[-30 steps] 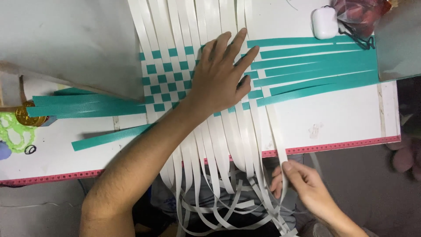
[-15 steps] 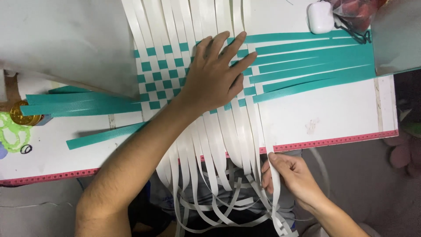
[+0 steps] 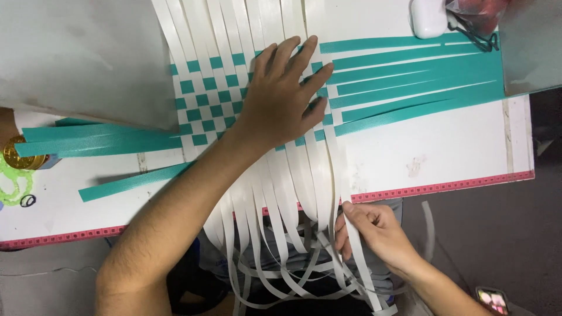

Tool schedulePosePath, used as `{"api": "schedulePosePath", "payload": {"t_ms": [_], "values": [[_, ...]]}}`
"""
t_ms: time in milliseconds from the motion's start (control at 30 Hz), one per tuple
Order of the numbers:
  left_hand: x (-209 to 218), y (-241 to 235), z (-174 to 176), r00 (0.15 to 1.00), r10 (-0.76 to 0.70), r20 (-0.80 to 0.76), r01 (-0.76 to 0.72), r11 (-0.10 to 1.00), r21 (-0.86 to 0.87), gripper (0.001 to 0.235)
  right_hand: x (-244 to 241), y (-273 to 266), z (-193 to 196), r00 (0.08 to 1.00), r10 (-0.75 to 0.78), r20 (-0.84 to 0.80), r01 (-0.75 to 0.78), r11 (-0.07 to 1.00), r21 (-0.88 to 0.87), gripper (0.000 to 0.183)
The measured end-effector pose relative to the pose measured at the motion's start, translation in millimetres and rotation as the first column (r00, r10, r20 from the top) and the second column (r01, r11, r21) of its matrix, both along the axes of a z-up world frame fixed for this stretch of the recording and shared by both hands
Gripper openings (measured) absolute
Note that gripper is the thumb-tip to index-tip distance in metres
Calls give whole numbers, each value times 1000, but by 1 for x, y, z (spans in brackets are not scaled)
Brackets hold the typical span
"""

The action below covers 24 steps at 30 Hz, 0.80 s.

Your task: Manually weaving white and teal plastic strips on a table to create a patterned material.

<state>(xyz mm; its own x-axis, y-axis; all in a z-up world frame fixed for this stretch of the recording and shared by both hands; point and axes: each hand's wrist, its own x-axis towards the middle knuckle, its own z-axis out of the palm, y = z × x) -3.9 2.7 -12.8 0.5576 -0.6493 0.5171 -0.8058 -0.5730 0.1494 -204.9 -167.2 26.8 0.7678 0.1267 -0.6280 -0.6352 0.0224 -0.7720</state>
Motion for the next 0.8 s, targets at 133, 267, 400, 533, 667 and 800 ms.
{"api": "schedulePosePath", "payload": {"t_ms": [133, 267, 400, 533, 667, 800], "values": [[-5, 1, -1, 1000, -6, -17, 5, 1000, -14, 59, -6, -17, -13, 997, 62, -39, -62, 998, -4, 51], [-8, 2, -2, 994, 3, -112, 4, 998, 60, 86, -10, -37, 2, 927, 353, 126, -284, 881, -379, 37], [-8, 2, -5, 996, 8, -87, -5, 999, 40, 87, 7, -47, 35, 598, 713, 366, 1, 456, -890, 21], [-8, 3, -5, 993, 0, -120, 4, 999, 38, 86, 70, -55, 24, 215, 826, 521, 189, 488, -852, 14], [-3, 11, -2, 985, -34, -166, 55, 991, 121, 91, 122, -51, 13, 44, 884, 466, 160, 454, -877, 33], [6, 31, -3, 955, -85, -284, 141, 973, 182, 102, 140, -52, 2, 3, 865, 502, 65, 501, -863, 32]]}}
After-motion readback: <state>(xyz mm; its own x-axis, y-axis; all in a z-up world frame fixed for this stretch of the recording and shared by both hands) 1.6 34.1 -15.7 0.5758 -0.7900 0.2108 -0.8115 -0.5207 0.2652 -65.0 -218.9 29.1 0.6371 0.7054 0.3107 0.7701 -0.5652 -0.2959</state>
